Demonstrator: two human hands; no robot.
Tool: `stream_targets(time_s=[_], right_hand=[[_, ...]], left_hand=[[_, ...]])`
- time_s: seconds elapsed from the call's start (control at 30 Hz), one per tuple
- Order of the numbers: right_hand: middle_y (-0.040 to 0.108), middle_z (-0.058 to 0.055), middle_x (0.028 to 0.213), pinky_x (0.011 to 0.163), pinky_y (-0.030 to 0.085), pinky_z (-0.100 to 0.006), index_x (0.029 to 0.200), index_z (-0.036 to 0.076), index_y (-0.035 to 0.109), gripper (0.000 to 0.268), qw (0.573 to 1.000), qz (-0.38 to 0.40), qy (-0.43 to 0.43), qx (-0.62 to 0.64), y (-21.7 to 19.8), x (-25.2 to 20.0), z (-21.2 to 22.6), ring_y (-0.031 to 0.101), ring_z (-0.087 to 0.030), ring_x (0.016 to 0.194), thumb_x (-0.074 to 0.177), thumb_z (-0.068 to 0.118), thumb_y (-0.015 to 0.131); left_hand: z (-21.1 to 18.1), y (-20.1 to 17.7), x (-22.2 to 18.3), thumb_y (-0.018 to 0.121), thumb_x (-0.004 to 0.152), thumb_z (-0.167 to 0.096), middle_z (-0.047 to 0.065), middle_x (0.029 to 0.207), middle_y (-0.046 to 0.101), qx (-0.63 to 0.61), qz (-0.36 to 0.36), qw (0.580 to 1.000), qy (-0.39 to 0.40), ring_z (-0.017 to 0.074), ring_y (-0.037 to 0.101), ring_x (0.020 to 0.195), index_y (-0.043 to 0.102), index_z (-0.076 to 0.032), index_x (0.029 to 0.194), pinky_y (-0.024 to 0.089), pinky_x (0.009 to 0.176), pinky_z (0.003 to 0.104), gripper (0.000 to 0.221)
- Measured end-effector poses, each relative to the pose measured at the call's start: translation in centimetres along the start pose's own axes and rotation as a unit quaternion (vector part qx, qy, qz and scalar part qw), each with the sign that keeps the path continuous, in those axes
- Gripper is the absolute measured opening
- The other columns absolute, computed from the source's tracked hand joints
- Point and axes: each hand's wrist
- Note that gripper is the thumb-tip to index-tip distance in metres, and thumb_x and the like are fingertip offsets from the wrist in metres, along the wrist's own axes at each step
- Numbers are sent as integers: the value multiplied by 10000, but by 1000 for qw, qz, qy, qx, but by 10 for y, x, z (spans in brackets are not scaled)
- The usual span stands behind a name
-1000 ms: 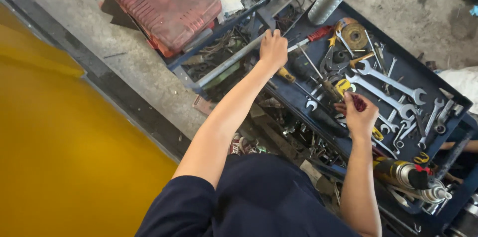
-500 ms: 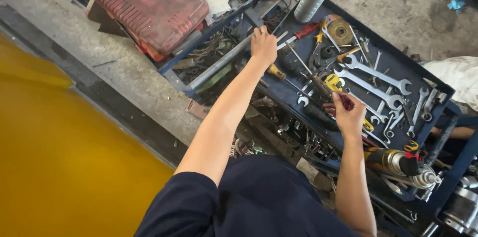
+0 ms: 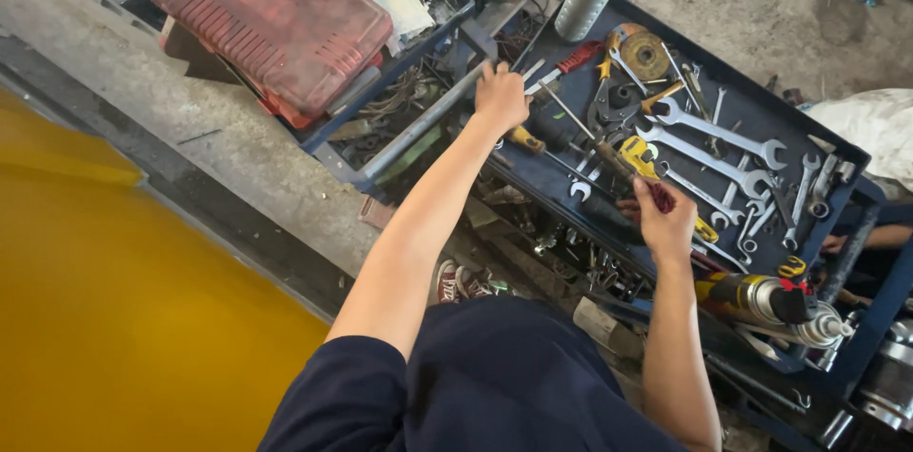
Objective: Cleaning and inspecting car suspension components using tools and a rag.
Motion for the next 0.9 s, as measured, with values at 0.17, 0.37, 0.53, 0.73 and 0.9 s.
stream_targets(time_s=[0.17, 0.37, 0.53, 0.73, 0.9], right_hand=[[733, -96, 907, 612, 569, -268, 1149, -41, 714, 228, 1000, -6, -2, -10, 3, 0, 2, 753, -194, 757, 1026, 150, 692], [739, -93, 947, 628, 599, -290, 1139, -30, 710, 191, 1000, -20, -2, 3, 0, -6, 9, 746, -200, 758, 1018, 114, 672], [725, -98, 970, 636, 605, -305, 1154, -30, 702, 189, 1000, -18, -5, 16, -4, -9, 6, 748, -213, 771, 1022, 101, 670], [728, -98, 975, 675, 628, -308, 1147, -38, 701, 178, 999, -10, -36, 25, -7, -7, 3, 751, -197, 791, 1031, 89, 656], [738, -130, 920, 660, 567, -305, 1136, -40, 735, 175, 992, -74, -68, -80, -2, -11, 10, 698, -197, 753, 1063, 110, 680]], left_hand=[[-3, 12, 18, 826, 794, -304, 225, 1392, 494, -73, 74, 988, -110, 453, 444, 1311, 720, -19, 1133, 444, 1068, 472, 455], [-8, 0, 6, 833, 757, -244, 222, 1331, 531, -105, -6, 993, -54, 445, 488, 1265, 723, -30, 1026, 455, 1031, 484, 361], [-15, -15, -1, 782, 809, -134, 181, 1053, 664, -190, -134, 972, -8, 419, 612, 1059, 665, -53, 931, 510, 876, 518, 187], [-21, -41, 6, 751, 859, -124, 178, 863, 694, -241, -234, 942, 26, 407, 663, 887, 617, -53, 908, 516, 759, 519, 159], [-33, -122, -14, 764, 870, -179, 161, 840, 725, -301, -191, 934, 21, 346, 706, 815, 697, -54, 938, 536, 726, 459, 158]])
Point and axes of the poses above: each hand's wrist, its own x-axis towards the middle knuckle, its own y-axis out of the palm, z = x × y
